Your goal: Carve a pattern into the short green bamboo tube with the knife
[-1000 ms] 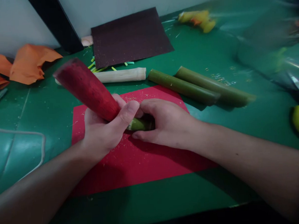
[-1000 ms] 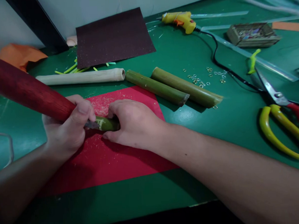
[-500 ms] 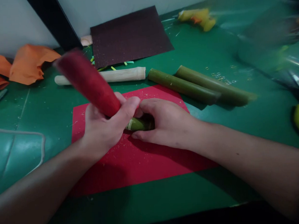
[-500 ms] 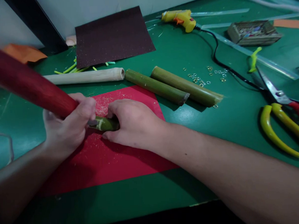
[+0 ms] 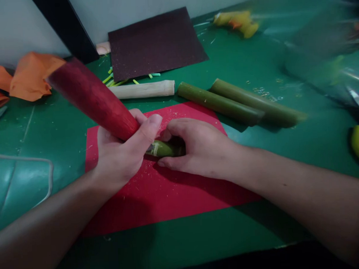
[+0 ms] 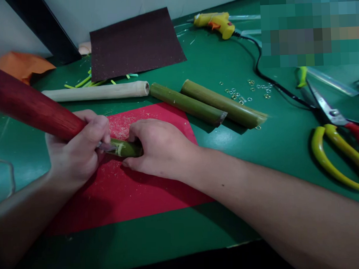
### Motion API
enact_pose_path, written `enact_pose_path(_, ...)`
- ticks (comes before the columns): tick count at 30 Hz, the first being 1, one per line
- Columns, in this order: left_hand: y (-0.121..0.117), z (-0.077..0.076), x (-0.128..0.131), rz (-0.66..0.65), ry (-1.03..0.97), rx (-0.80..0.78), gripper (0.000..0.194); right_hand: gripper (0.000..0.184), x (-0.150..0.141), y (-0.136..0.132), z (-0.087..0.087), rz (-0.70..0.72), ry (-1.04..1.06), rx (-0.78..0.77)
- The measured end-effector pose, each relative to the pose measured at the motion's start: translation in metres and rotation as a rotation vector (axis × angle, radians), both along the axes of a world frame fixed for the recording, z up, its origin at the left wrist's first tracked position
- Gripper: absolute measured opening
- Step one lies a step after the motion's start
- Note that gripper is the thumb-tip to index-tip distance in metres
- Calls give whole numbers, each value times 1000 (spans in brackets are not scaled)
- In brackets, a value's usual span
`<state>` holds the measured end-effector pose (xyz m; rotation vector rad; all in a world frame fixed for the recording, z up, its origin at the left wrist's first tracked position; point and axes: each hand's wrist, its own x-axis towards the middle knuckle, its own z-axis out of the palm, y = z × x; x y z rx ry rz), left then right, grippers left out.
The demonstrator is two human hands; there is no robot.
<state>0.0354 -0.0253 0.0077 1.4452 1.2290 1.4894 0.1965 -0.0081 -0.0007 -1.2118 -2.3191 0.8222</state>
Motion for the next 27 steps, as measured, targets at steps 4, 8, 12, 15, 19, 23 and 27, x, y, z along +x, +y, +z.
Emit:
enact_pose_path(4,-1,-1,0,-7,57,16,32,30,0,-1,0,0,-5,-9)
enact_pose_path(8,0,-2,0,-39,92,78,30,27,0,-1,1,4,-2,-33)
enact_pose_path(12,0,-4,-1,-35,106,90,34,28,0,0,3,2,-10,-63)
enact_pose_path(15,-1,-5,-4,-83,143,89,37,25,0,-1,3,-4,1,-77)
enact_pose_path(19,-2,-8,-8,-153,174,83,38,24,0,-1,2,1,20,-88)
enact_pose_path(23,-2,-11,-8,-167,190,120,35,24,1,-1,2,-5,21,-86)
enact_pose_path(27,-2,-9,-8,-157,226,116,34,24,1,-1,1,2,25,-83)
